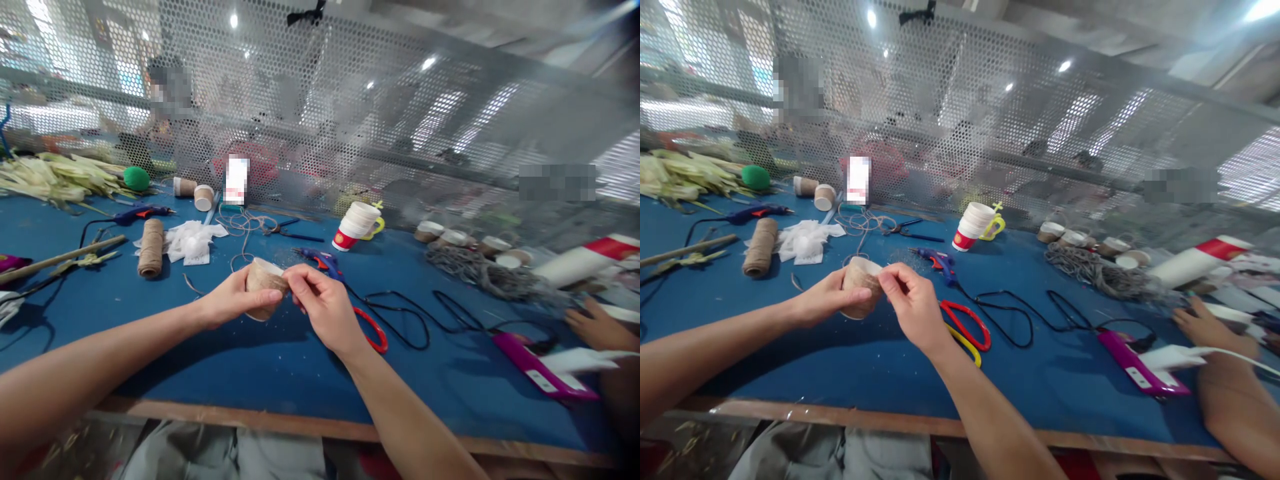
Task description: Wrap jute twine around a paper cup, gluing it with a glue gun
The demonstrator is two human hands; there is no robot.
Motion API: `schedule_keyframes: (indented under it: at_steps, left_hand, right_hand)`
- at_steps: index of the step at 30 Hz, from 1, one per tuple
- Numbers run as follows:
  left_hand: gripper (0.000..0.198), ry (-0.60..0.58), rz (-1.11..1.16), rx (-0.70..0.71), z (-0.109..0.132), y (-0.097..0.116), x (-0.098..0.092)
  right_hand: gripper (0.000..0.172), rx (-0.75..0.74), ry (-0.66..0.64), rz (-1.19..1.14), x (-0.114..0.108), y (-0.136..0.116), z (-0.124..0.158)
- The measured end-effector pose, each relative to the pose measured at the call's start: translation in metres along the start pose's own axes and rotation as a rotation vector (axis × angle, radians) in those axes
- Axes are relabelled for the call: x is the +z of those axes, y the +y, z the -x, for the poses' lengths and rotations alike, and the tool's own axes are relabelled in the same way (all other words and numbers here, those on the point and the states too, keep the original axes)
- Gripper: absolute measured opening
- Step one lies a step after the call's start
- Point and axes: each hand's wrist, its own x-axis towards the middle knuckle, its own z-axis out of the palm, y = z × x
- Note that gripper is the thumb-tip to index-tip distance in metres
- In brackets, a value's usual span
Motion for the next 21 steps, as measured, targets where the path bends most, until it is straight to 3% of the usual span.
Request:
schedule_keyframes:
  at_steps: [5,10,16,21]
  left_hand:
    - [0.045,0.010,-0.019,0.001,-0.001,0.001,-0.002]
    - [0.047,0.053,-0.067,-0.020,-0.001,-0.001,-0.001]
    - [0.047,0.055,-0.097,-0.011,-0.002,0.003,0.000]
    - [0.047,0.091,-0.170,-0.011,-0.002,0.001,-0.001]
  right_hand:
    - [0.034,0.133,-0.019,-0.085,-0.001,0.003,-0.003]
    - [0.026,0.130,-0.061,-0.003,0.000,-0.006,-0.002]
    - [0.030,0.128,-0.043,-0.005,-0.004,-0.007,-0.003]
    - [0.025,0.137,-0.101,0.018,0.000,-0.010,-0.004]
